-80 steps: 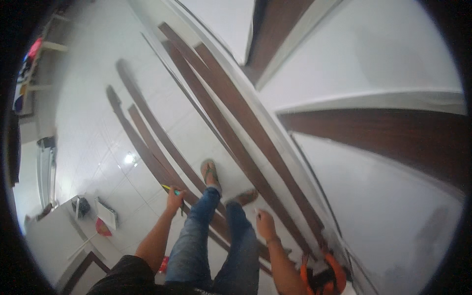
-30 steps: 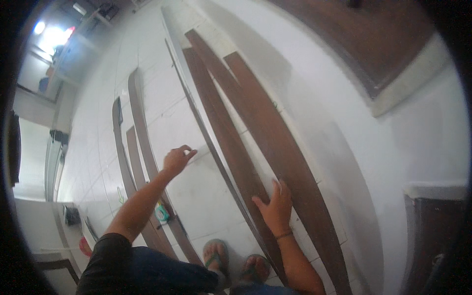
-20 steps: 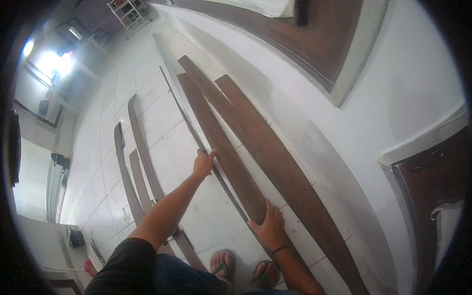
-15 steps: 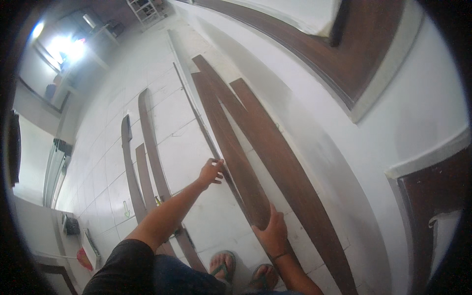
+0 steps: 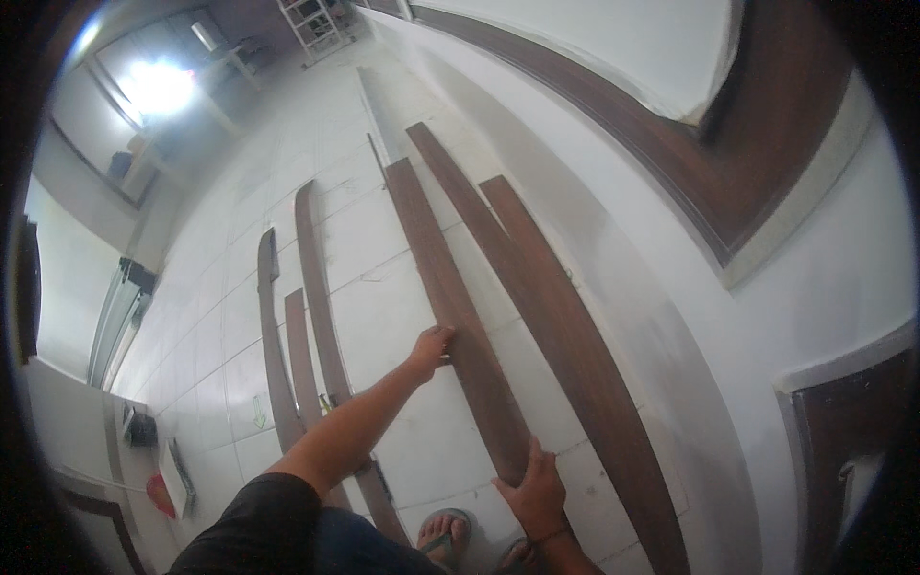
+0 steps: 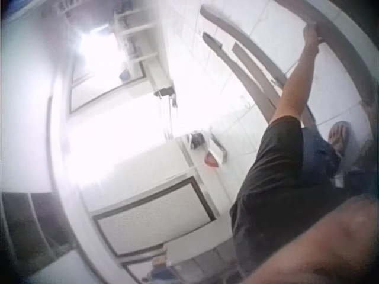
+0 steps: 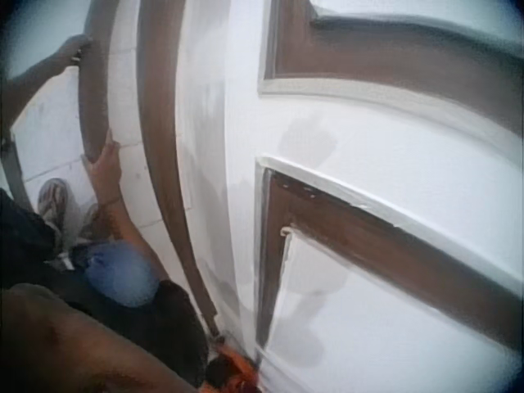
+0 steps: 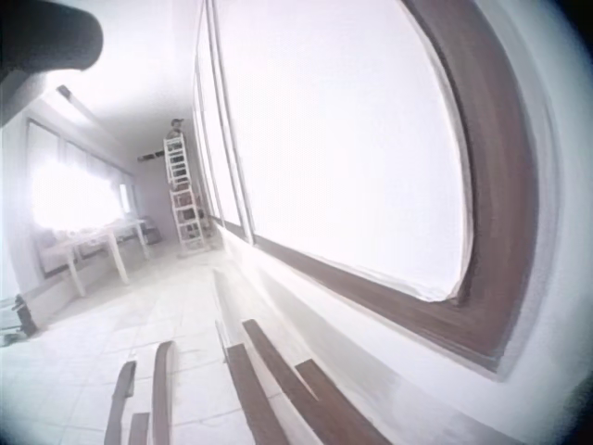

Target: The person measures wood-patterned flooring strips using a tape measure and marker while sitting on a tiled floor. They align a metal straight edge along the marked line and cut the strip with a utility knife. Other people in the background move and position similar strips.

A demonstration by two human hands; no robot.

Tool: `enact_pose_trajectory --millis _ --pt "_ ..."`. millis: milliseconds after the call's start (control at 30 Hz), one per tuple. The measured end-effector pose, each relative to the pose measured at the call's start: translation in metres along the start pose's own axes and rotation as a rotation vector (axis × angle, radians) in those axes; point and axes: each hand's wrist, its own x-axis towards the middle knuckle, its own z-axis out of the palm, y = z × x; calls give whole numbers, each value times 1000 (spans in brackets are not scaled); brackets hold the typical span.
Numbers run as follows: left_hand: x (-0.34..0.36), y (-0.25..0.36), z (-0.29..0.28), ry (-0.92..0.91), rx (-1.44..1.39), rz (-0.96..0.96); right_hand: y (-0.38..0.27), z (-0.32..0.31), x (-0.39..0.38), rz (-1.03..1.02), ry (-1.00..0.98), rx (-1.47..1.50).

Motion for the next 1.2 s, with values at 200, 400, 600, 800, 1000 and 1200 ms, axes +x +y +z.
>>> enact_pose_trajectory --millis 200,400,600,800,1000,1200 --pt "-7 -8 -20 -22 -24 -60 6 -5 -14 -140 0 -112" --pt "-31 14 -10 103 98 -161 34 -42 -86 113 -146 417" --pt "-46 29 21 -99 1334 757 110 -15 -249 770 -338 1159" --pt "-35 7 23 -581 1340 1008 70 45 -416 1047 -254 814" --pt "7 5 34 -551 2190 1061 -35 121 -525 1293 73 991" --pt "41 22 27 -761 1915 1224 3 133 -537 1175 411 1098"
